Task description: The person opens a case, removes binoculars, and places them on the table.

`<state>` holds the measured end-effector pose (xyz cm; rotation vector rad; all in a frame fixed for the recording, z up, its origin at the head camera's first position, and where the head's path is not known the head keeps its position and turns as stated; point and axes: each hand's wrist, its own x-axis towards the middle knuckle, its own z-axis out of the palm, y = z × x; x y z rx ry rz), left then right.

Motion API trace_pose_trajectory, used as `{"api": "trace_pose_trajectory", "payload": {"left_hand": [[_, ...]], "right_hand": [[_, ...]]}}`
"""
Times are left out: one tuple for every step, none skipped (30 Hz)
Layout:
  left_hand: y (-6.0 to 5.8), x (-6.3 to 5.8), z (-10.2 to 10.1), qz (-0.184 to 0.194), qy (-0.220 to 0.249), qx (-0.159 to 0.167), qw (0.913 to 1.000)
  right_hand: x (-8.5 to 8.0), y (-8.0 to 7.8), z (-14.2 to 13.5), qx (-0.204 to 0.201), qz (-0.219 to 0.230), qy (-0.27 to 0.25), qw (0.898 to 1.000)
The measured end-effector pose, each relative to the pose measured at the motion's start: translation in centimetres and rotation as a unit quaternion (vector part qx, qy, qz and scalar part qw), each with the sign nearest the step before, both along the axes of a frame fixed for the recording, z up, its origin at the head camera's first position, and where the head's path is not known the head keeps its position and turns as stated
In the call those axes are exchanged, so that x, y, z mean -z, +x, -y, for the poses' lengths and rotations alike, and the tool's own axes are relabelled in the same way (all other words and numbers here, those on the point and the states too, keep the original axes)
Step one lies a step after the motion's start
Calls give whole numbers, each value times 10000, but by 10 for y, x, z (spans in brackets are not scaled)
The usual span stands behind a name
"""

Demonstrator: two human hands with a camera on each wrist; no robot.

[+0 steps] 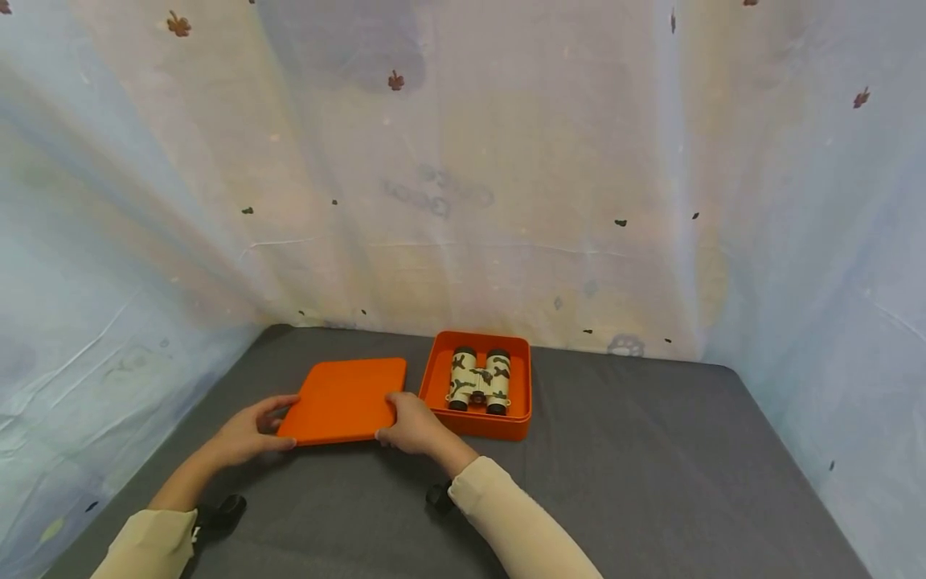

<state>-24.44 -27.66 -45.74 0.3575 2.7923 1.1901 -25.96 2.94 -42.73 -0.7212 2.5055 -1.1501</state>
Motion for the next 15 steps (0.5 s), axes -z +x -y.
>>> {"api": "trace_pose_trajectory", "payload": {"left_hand": [[0, 0, 0, 25, -15, -9, 10000], [0, 0, 0, 52, -25, -23, 10000], [0, -1, 0, 67, -29, -31, 10000], [0, -1, 0, 94, -25, -33, 9999], [0, -1, -1, 124, -36, -27, 9999], [0, -1, -1, 148, -23, -29, 9999], [0, -1, -1, 164, -18, -22, 9999], [0, -1, -1, 176, -17, -14, 9998], [0, -1, -1, 190, -19, -6, 9998], [0, 0, -1, 200, -43, 2, 9998], [0, 0, -1, 204, -61, 0, 9998], [-1, 0, -1, 204, -70, 2, 9998], [-1, 0, -1, 218, -84, 9, 9997], [-1, -1, -1, 230, -98, 14, 9997], [-1, 0, -1, 237, -98, 12, 9997]], "right_hand": [[0, 0, 0, 8, -21, 17, 10000], [1, 0, 0, 13, -21, 3, 10000], [1, 1, 0, 17, -9, -13, 10000], [1, 1, 0, 13, 3, -29, 10000], [2, 1, 0, 7, 21, -54, 10000], [2, 2, 0, -12, 53, -92, 9999], [2, 2, 0, -23, 100, -130, 9999], [3, 2, 0, -31, 151, -166, 9997], [3, 3, 1, -34, 196, -184, 9996], [4, 3, 1, -26, 235, -211, 9995], [4, 3, 1, -8, 284, -230, 9993], [5, 3, 1, 13, 324, -238, 9992], [5, 3, 2, 45, 359, -232, 9991], [6, 3, 2, 79, 376, -223, 9990], [7, 3, 2, 114, 385, -200, 9990]]}}
